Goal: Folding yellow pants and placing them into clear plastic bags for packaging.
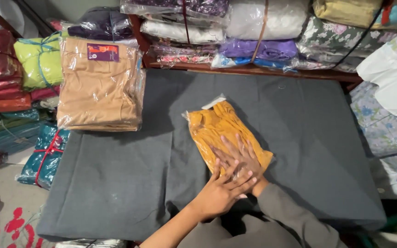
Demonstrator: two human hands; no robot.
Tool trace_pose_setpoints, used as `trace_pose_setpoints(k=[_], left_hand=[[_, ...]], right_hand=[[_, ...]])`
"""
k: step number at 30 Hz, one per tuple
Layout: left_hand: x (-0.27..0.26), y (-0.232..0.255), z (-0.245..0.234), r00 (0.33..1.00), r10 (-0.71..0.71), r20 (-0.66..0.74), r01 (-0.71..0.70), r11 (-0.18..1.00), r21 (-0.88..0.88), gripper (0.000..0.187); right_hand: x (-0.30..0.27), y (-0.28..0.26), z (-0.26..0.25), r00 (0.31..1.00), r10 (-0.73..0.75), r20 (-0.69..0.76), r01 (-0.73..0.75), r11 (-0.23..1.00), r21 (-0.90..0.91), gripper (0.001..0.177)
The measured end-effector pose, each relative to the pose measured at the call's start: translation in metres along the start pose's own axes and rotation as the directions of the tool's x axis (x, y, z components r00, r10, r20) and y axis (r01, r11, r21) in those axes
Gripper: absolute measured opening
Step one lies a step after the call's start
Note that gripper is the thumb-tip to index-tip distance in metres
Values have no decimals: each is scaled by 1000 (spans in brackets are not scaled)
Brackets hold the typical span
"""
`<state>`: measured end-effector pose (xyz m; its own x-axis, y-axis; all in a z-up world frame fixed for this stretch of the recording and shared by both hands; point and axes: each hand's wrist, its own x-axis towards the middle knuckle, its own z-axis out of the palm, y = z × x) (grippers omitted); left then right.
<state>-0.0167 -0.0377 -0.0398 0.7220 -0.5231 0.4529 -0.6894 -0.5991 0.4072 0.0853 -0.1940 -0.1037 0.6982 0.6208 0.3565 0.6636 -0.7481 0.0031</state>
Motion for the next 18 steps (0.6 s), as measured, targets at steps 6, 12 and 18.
trace_pose_setpoints(k=[6,12,18], left_hand=[[11,-1,-8,999,-43,-8,43,998,42,56],[14,-5,-14,970,-93,-224,145,964,225,56],[9,-11,0,989,-80,-125,83,996,24,52]], right_hand=[[33,-7,-19,982,-82,-172,97,992,85,53],[22,-8,-32,977,-114,-182,120,992,23,72],[35,-6,-16,967,-136,-215,141,990,7,55]])
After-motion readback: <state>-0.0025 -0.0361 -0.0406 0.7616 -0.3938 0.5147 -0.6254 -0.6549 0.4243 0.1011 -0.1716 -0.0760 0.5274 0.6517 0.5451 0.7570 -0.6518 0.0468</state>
